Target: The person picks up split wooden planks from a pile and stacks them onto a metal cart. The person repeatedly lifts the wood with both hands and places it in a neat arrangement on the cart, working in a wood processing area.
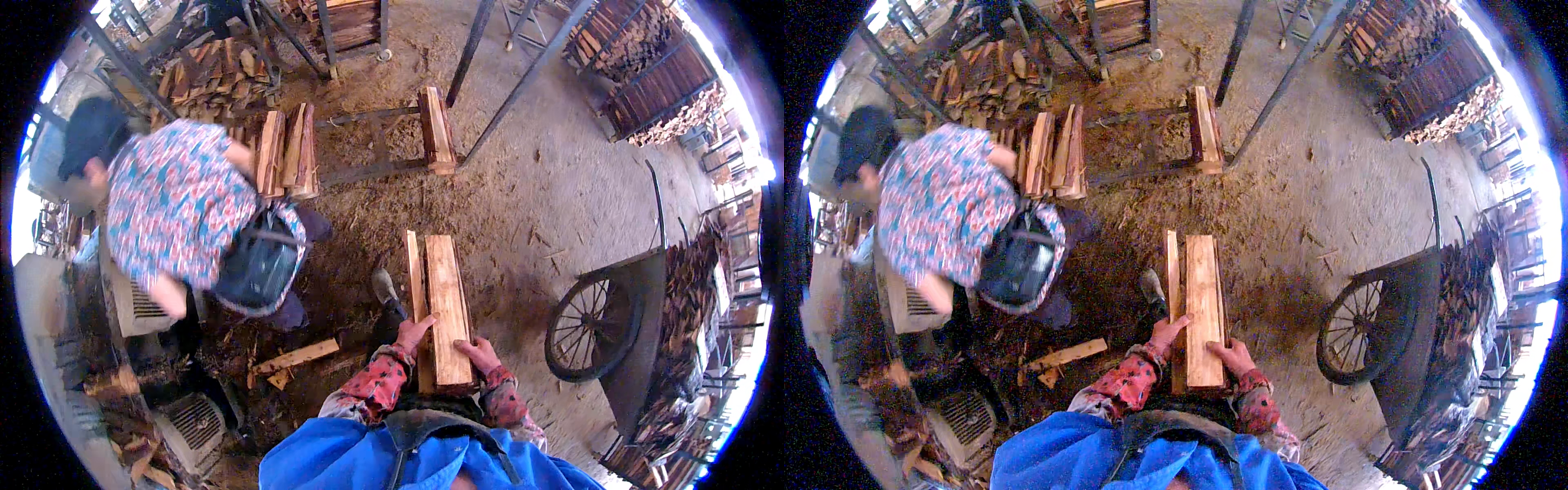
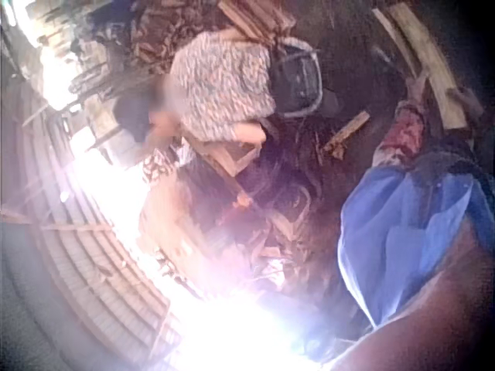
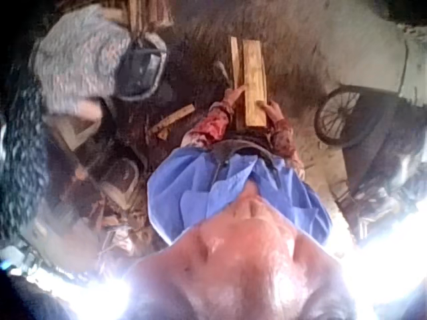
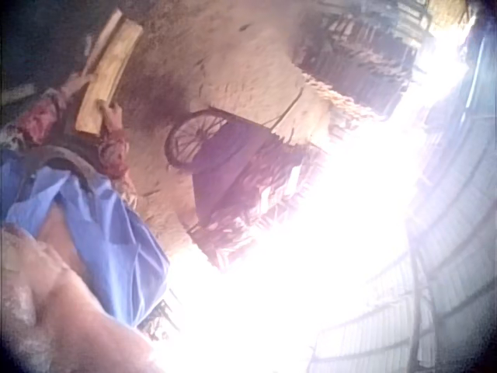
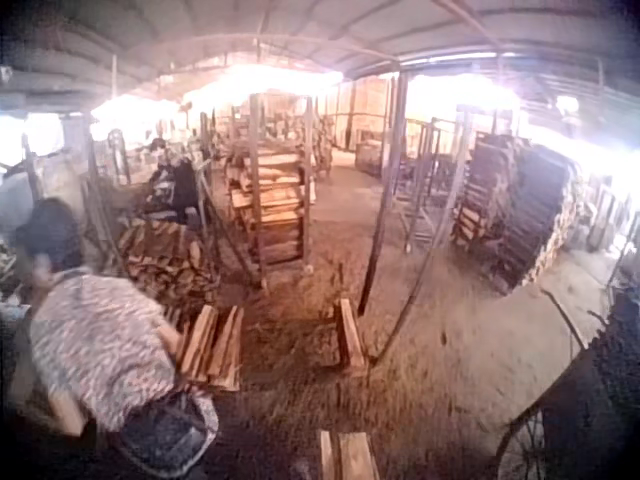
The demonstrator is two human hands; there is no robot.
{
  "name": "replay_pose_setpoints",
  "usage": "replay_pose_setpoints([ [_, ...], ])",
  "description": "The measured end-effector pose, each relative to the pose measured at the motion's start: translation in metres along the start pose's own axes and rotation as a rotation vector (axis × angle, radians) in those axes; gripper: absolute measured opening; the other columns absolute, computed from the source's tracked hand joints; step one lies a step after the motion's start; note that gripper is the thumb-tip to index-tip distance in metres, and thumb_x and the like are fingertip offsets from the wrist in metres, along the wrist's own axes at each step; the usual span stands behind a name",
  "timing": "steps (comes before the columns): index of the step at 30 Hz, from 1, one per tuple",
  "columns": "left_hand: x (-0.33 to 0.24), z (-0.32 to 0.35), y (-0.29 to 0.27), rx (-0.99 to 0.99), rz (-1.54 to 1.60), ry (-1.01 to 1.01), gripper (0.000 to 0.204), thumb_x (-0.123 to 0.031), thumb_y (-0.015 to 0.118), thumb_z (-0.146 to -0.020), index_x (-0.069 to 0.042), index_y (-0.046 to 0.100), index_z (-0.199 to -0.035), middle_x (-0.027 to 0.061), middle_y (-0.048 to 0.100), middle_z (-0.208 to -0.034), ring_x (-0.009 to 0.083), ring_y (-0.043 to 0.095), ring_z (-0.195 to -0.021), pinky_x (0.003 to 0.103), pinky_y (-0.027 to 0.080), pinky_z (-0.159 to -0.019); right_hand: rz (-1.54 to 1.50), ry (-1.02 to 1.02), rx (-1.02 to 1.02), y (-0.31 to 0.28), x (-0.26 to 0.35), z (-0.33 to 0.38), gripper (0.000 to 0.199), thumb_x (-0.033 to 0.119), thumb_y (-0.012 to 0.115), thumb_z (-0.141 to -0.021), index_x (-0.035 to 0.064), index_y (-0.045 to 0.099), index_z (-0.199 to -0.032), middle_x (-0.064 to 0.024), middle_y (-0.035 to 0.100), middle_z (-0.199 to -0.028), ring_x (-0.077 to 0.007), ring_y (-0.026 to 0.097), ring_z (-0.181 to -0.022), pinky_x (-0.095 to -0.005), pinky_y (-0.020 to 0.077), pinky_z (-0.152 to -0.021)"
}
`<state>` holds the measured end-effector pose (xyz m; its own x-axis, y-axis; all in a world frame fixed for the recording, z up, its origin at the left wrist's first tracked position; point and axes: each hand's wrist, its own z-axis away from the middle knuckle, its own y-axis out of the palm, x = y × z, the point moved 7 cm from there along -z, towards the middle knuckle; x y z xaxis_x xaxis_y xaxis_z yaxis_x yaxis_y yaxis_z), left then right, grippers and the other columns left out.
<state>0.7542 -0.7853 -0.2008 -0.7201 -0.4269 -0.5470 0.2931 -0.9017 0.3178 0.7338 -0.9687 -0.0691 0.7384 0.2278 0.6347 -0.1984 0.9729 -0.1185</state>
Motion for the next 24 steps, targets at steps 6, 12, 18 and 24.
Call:
replay_pose_setpoints([
  [6, -0.14, -0.056, 0.033, 0.132, 0.126, -0.1, 0.047, -0.03, 0.078, -0.075, 0.001, 0.065, -0.108, 0.0099, 0.068, -0.097, 0.0212, 0.067, -0.08, 0.036, 0.054, -0.07, 0.085, 0.077, -0.023, 0.006, 0.114, -0.115, 0.062, 0.037, 0.071, -0.077, -0.0103, 0.056, -0.114, -0.0165, 0.065, -0.101, -0.0205, 0.064, -0.087, -0.0326, 0.0512, -0.078],
  [12, -0.236, -0.128, 0.014, 0.0, 0.03, -0.033, 0.049, -0.025, 0.08, -0.073, 0.003, 0.063, -0.109, 0.0101, 0.068, -0.097, 0.0204, 0.066, -0.082, 0.034, 0.053, -0.073, 0.118, 0.026, 0.036, 0.025, 0.198, -0.205, 0.069, 0.043, 0.071, -0.073, -0.0108, 0.056, -0.114, -0.0167, 0.065, -0.1, -0.0217, 0.064, -0.087, -0.0315, 0.0498, -0.077],
  [18, -0.347, -0.218, 0.021, -0.105, -0.105, 0.087, 0.048, -0.032, 0.082, -0.072, 0.001, 0.067, -0.103, 0.0104, 0.068, -0.094, 0.0183, 0.066, -0.08, 0.032, 0.052, -0.072, 0.117, 0.001, 0.044, 0.027, 0.313, -0.306, 0.068, 0.044, 0.07, -0.073, -0.0098, 0.057, -0.112, -0.0158, 0.066, -0.097, -0.022, 0.064, -0.085, -0.0319, 0.05, -0.075],
  [24, -0.431, -0.367, 0.027, -0.202, -0.221, 0.176, 0.051, -0.033, 0.082, -0.072, 0.004, 0.066, -0.103, 0.0095, 0.068, -0.096, 0.0181, 0.064, -0.086, 0.031, 0.05, -0.076, -0.003, -0.075, 0.115, 0.017, 0.388, -0.465, 0.063, 0.043, 0.071, -0.073, -0.008, 0.059, -0.108, -0.0131, 0.066, -0.093, -0.0193, 0.063, -0.081, -0.0315, 0.0502, -0.073],
])
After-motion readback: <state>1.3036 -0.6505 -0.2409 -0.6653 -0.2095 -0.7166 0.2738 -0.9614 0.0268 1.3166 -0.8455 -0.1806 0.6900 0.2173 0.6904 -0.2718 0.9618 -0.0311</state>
